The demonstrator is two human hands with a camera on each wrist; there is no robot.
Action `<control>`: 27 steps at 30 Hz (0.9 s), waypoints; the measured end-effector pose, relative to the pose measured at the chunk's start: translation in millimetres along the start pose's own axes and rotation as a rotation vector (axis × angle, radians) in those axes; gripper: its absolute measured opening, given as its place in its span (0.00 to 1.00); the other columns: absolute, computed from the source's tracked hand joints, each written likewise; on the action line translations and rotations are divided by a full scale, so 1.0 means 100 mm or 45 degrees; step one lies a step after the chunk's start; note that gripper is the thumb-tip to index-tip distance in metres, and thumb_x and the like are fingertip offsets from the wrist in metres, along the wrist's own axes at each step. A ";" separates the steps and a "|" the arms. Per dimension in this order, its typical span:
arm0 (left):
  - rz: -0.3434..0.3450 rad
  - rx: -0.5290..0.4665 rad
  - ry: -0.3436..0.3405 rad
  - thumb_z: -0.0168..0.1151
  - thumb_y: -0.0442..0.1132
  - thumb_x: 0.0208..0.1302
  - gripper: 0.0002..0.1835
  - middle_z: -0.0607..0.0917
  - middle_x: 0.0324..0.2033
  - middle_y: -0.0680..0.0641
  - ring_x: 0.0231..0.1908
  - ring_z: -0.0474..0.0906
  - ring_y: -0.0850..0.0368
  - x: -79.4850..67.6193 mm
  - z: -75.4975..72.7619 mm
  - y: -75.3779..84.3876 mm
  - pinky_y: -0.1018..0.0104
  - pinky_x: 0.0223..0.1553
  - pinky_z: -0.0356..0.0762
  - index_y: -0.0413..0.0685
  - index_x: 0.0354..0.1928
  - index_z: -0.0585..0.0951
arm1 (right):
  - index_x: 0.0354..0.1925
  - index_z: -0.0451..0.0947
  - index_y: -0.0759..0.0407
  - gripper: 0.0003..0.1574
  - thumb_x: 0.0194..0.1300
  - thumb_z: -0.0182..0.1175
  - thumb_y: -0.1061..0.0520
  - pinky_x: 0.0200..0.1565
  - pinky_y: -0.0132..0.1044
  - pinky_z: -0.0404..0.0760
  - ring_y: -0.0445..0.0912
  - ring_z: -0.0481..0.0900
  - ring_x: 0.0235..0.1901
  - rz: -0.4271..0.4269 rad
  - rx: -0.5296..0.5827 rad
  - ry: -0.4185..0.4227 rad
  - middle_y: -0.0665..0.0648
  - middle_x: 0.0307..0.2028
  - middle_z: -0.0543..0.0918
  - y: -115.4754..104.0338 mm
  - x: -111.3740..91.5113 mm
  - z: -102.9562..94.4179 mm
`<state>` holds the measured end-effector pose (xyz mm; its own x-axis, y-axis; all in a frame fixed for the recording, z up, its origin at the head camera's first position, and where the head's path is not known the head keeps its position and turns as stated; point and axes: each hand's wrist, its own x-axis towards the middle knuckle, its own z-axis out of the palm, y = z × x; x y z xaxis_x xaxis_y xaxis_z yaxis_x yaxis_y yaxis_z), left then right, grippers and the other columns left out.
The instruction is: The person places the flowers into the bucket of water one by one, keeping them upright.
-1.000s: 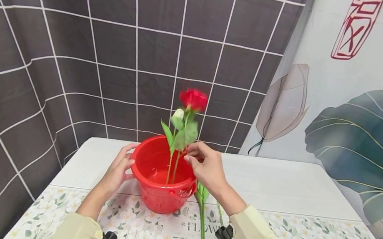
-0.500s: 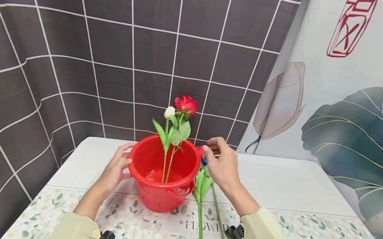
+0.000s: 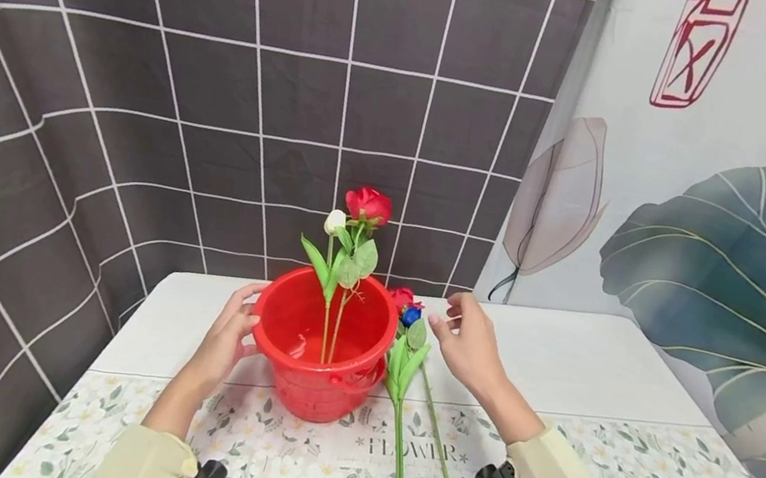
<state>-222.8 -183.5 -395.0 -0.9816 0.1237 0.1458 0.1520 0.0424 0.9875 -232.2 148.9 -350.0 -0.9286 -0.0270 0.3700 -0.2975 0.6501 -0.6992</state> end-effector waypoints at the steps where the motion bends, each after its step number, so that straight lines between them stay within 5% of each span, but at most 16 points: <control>1: -0.001 0.000 0.001 0.36 0.36 0.66 0.29 0.68 0.62 0.40 0.60 0.66 0.40 0.00 0.00 0.00 0.60 0.47 0.78 0.53 0.70 0.56 | 0.51 0.67 0.70 0.21 0.64 0.60 0.60 0.45 0.50 0.78 0.57 0.79 0.42 0.021 -0.022 -0.028 0.67 0.42 0.76 0.02 -0.01 -0.01; 13: 0.000 0.008 0.003 0.37 0.37 0.66 0.29 0.68 0.63 0.41 0.60 0.66 0.40 0.01 0.00 -0.01 0.62 0.47 0.78 0.53 0.71 0.56 | 0.59 0.61 0.79 0.32 0.67 0.57 0.57 0.49 0.55 0.75 0.64 0.75 0.49 0.221 -0.167 -0.355 0.75 0.48 0.73 0.23 -0.18 0.00; 18: 0.003 0.010 0.004 0.37 0.37 0.67 0.29 0.68 0.63 0.41 0.60 0.66 0.40 0.01 0.00 -0.01 0.61 0.47 0.78 0.54 0.71 0.55 | 0.62 0.58 0.78 0.35 0.66 0.57 0.58 0.48 0.51 0.77 0.57 0.78 0.41 0.315 -0.185 -0.430 0.76 0.52 0.70 0.29 -0.26 0.03; 27: -0.007 0.019 0.007 0.38 0.38 0.67 0.29 0.68 0.63 0.41 0.61 0.67 0.40 0.00 0.01 -0.01 0.62 0.47 0.78 0.53 0.71 0.55 | 0.65 0.54 0.78 0.39 0.64 0.59 0.61 0.28 0.41 0.81 0.53 0.78 0.18 0.439 -0.118 -0.486 0.80 0.55 0.64 0.40 -0.41 0.11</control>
<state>-223.1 -183.1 -396.4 -0.9831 0.1177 0.1405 0.1480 0.0576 0.9873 -208.5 167.6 -399.9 -0.9890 -0.0630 -0.1341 0.0450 0.7342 -0.6775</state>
